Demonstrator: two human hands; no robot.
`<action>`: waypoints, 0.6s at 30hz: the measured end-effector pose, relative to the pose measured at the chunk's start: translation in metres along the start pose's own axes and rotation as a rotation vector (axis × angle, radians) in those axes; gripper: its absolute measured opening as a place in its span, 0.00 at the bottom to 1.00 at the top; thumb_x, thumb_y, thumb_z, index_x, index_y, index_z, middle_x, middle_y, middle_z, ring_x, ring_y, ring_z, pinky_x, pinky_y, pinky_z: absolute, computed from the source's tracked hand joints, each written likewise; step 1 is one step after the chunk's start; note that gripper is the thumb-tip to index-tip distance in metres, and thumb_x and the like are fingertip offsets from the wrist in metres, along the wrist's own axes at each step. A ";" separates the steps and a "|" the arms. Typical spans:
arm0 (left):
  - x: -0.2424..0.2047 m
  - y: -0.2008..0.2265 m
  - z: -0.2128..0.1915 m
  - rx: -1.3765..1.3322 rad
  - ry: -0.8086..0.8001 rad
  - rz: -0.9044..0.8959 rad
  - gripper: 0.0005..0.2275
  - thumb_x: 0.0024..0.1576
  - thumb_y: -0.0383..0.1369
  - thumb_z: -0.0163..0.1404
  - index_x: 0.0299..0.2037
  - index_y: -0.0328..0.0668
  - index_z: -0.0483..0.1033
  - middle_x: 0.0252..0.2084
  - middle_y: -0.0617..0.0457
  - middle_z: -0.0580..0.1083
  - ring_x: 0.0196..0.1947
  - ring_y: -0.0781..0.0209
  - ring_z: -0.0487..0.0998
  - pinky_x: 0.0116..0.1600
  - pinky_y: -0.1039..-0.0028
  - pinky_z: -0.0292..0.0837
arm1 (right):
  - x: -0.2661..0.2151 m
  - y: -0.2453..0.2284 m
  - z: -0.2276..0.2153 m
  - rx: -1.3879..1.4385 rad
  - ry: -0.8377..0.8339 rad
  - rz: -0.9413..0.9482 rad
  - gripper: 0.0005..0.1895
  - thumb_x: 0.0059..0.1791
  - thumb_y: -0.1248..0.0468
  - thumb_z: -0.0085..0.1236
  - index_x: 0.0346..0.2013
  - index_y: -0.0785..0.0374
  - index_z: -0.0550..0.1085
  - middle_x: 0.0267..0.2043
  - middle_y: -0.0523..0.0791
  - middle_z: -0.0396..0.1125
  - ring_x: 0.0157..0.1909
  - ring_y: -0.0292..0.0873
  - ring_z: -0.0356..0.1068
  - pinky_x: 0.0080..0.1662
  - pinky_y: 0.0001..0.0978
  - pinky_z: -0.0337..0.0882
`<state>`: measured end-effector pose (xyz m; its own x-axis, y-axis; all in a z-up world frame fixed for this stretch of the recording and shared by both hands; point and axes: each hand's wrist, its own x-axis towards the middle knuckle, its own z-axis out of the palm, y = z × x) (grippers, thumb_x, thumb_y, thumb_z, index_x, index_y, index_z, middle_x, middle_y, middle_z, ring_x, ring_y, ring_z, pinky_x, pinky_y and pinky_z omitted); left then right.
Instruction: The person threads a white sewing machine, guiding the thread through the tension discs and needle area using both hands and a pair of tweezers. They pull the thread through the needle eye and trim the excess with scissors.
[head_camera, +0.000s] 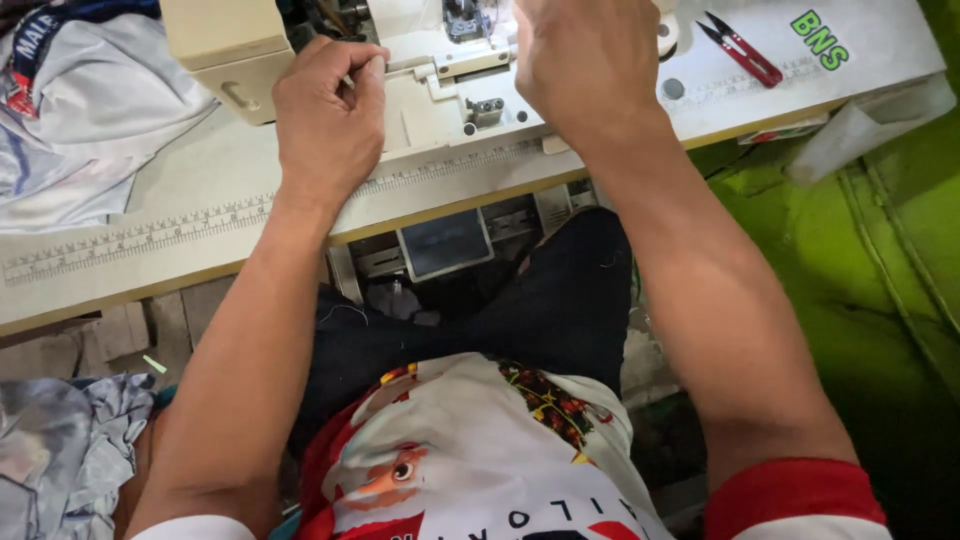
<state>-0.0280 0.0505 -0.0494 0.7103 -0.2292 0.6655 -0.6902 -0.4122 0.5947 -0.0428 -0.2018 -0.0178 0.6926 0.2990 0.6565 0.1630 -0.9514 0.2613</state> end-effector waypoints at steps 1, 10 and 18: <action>0.001 0.001 0.000 0.013 -0.014 -0.017 0.06 0.65 0.25 0.49 0.39 0.37 0.81 0.35 0.52 0.72 0.32 0.64 0.70 0.32 0.76 0.62 | -0.003 -0.001 -0.003 0.039 -0.057 0.007 0.19 0.48 0.70 0.59 0.23 0.52 0.58 0.21 0.39 0.48 0.20 0.42 0.48 0.22 0.39 0.45; 0.035 0.029 -0.002 0.189 -0.387 -0.240 0.07 0.58 0.34 0.50 0.31 0.47 0.80 0.37 0.57 0.80 0.36 0.59 0.78 0.38 0.63 0.71 | -0.011 0.006 -0.036 0.338 -0.052 0.109 0.19 0.56 0.66 0.58 0.26 0.53 0.59 0.22 0.42 0.48 0.25 0.47 0.47 0.29 0.41 0.45; 0.053 0.063 -0.026 -0.344 -0.331 -0.843 0.03 0.65 0.29 0.52 0.41 0.42 0.78 0.27 0.55 0.76 0.22 0.69 0.75 0.26 0.83 0.74 | -0.018 0.010 -0.040 0.453 -0.022 0.059 0.10 0.56 0.67 0.56 0.30 0.57 0.72 0.26 0.42 0.57 0.27 0.46 0.57 0.27 0.40 0.53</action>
<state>-0.0373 0.0354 0.0357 0.9572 -0.2344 -0.1696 0.0987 -0.2865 0.9530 -0.0820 -0.2141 0.0017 0.7237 0.2465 0.6446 0.4106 -0.9045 -0.1151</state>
